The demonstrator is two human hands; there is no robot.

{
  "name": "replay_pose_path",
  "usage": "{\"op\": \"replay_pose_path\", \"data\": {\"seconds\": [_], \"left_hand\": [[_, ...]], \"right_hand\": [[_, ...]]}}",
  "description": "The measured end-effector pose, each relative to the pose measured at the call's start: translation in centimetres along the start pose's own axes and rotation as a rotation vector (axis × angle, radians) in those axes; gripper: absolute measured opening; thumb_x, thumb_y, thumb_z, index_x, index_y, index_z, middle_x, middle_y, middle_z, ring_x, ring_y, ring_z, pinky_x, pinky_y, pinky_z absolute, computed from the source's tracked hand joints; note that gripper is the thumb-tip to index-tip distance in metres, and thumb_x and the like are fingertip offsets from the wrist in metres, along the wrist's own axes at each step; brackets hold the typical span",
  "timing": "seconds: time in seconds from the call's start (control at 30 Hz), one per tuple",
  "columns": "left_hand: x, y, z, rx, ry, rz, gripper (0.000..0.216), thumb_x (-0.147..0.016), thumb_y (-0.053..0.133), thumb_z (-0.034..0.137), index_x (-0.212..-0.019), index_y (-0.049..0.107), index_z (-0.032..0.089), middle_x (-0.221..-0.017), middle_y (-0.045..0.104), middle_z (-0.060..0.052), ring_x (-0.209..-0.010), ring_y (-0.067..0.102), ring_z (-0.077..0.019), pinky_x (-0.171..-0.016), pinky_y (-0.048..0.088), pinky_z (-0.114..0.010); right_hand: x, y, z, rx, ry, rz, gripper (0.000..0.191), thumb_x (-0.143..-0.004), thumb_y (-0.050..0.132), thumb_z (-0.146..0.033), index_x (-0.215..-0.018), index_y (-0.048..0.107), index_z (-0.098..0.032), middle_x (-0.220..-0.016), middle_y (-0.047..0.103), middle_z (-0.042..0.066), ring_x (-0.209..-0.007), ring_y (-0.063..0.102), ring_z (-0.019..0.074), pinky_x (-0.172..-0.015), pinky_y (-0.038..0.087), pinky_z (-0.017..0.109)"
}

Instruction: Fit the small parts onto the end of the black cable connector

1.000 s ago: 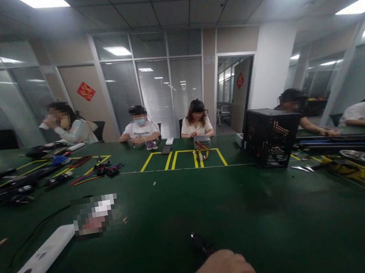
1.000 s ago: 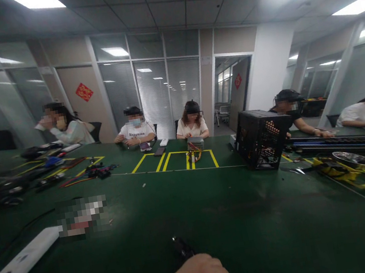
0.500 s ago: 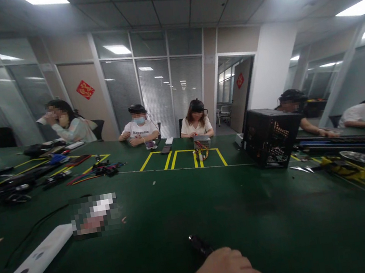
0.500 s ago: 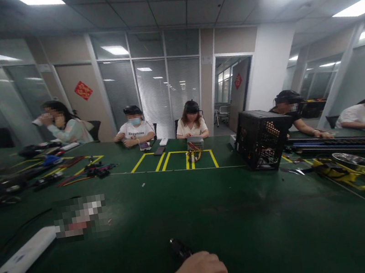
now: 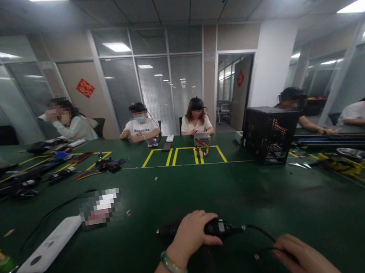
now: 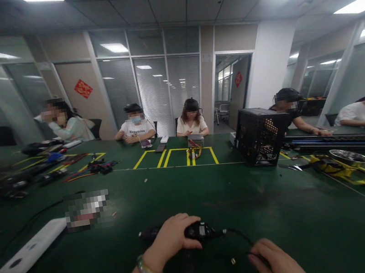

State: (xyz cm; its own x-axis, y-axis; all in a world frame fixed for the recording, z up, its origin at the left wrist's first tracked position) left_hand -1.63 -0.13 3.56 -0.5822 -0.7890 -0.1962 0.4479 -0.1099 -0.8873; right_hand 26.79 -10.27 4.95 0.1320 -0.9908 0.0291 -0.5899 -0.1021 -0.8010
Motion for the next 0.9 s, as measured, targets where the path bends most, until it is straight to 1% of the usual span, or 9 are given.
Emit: {"op": "replay_pose_path", "data": {"seconds": [0.07, 0.1, 0.13, 0.2, 0.27, 0.47, 0.57, 0.7, 0.9], "left_hand": [[0.0, -0.2, -0.5, -0.05, -0.041, -0.006, 0.068, -0.069, 0.069, 0.066, -0.125, 0.055, 0.031, -0.111, 0.059, -0.004, -0.103, 0.055, -0.0257, -0.089, 0.04, -0.035], [0.0, -0.2, -0.6, -0.07, -0.049, -0.014, 0.067, -0.069, 0.07, 0.065, -0.124, 0.055, 0.03, -0.111, 0.059, -0.004, -0.104, 0.054, -0.0257, -0.089, 0.04, -0.035], [0.0, -0.1, -0.6, -0.084, -0.052, -0.023, 0.065, -0.07, 0.07, 0.064, -0.124, 0.055, 0.03, -0.112, 0.059, -0.004, -0.103, 0.055, -0.0256, -0.089, 0.04, -0.035], [0.0, 0.1, -0.4, -0.097, -0.05, -0.027, 0.063, -0.071, 0.07, 0.062, -0.123, 0.055, 0.029, -0.112, 0.06, -0.004, -0.103, 0.055, -0.0252, -0.09, 0.04, -0.036], [0.0, 0.1, 0.0, -0.095, -0.041, -0.005, 0.059, -0.073, 0.069, 0.06, -0.12, 0.056, 0.027, -0.112, 0.06, -0.005, -0.102, 0.055, -0.0251, -0.091, 0.039, -0.036], [0.0, 0.7, 2.3, -0.066, 0.029, 0.087, 0.043, -0.083, 0.064, 0.048, -0.118, 0.056, 0.024, -0.113, 0.06, -0.005, -0.106, 0.053, -0.024, -0.096, 0.036, -0.038], [-0.3, 1.5, 3.3, -0.093, -0.018, 0.116, 0.035, -0.086, 0.059, 0.04, -0.116, 0.056, 0.022, -0.111, 0.06, -0.005, -0.105, 0.052, -0.0238, -0.098, 0.035, -0.039], [-0.5, 2.2, 4.3, -0.111, -0.003, 0.092, 0.031, -0.084, 0.058, 0.03, -0.114, 0.055, 0.021, -0.112, 0.058, -0.007, -0.107, 0.05, -0.0249, -0.1, 0.033, -0.04], [-0.5, 2.0, 4.4, -0.118, 0.033, 0.076, 0.029, -0.084, 0.059, 0.025, -0.112, 0.054, 0.024, -0.111, 0.057, -0.003, -0.106, 0.049, -0.0224, -0.096, 0.035, -0.037]], "right_hand": [[-1.9, 0.2, -2.6, 0.096, -0.083, 0.066, 0.024, -0.088, 0.051, -0.037, -0.081, 0.071, -0.026, -0.124, 0.058, 0.007, -0.108, 0.058, 0.0267, -0.092, 0.045, 0.034], [-2.7, 0.3, -3.8, 0.129, -0.113, 0.089, 0.023, -0.087, 0.054, -0.036, -0.076, 0.071, -0.024, -0.125, 0.057, 0.006, -0.111, 0.055, 0.0278, -0.094, 0.042, 0.035], [-3.4, 0.6, -4.8, 0.131, -0.144, 0.075, 0.023, -0.087, 0.053, -0.034, -0.076, 0.07, -0.024, -0.12, 0.059, 0.006, -0.108, 0.056, 0.0264, -0.093, 0.042, 0.034], [-4.6, 1.4, -6.3, 0.068, -0.204, -0.059, 0.02, -0.087, 0.055, -0.031, -0.076, 0.07, -0.023, -0.101, 0.066, 0.004, -0.093, 0.061, 0.0213, -0.082, 0.044, 0.028], [-5.7, 1.9, -6.9, 0.014, -0.195, -0.123, 0.019, -0.086, 0.057, -0.031, -0.078, 0.07, -0.022, -0.087, 0.066, 0.001, -0.08, 0.061, 0.0183, -0.07, 0.042, 0.024], [-7.7, 3.5, -6.7, -0.079, -0.152, -0.224, 0.02, -0.084, 0.059, -0.029, -0.073, 0.071, -0.018, -0.069, 0.065, -0.001, -0.066, 0.057, 0.015, -0.058, 0.035, 0.022], [-8.4, 3.7, -6.9, -0.15, -0.192, -0.171, 0.017, -0.083, 0.058, -0.026, -0.075, 0.071, -0.018, -0.077, 0.069, 0.0, -0.074, 0.06, 0.017, -0.067, 0.04, 0.023], [-9.4, 3.8, -7.1, -0.291, -0.211, -0.109, 0.019, -0.082, 0.057, -0.024, -0.093, 0.073, -0.019, -0.091, 0.072, 0.002, -0.086, 0.063, 0.0195, -0.077, 0.045, 0.026], [-10.5, 4.5, -3.8, -0.403, -0.144, 0.076, 0.025, -0.085, 0.055, -0.029, -0.099, 0.073, -0.018, -0.086, 0.071, 0.003, -0.079, 0.063, 0.0193, -0.075, 0.047, 0.027]]}}
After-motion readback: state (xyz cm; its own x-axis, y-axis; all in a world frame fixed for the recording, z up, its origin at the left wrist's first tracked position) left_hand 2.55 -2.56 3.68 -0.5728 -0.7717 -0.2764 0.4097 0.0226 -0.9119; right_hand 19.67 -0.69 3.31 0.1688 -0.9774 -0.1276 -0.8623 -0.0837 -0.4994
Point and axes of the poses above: each hand's wrist, its own x-axis away from the middle knuckle, its own y-axis out of the palm, z = x × y, the point moved 4 cm from there along -x, towards the middle knuckle
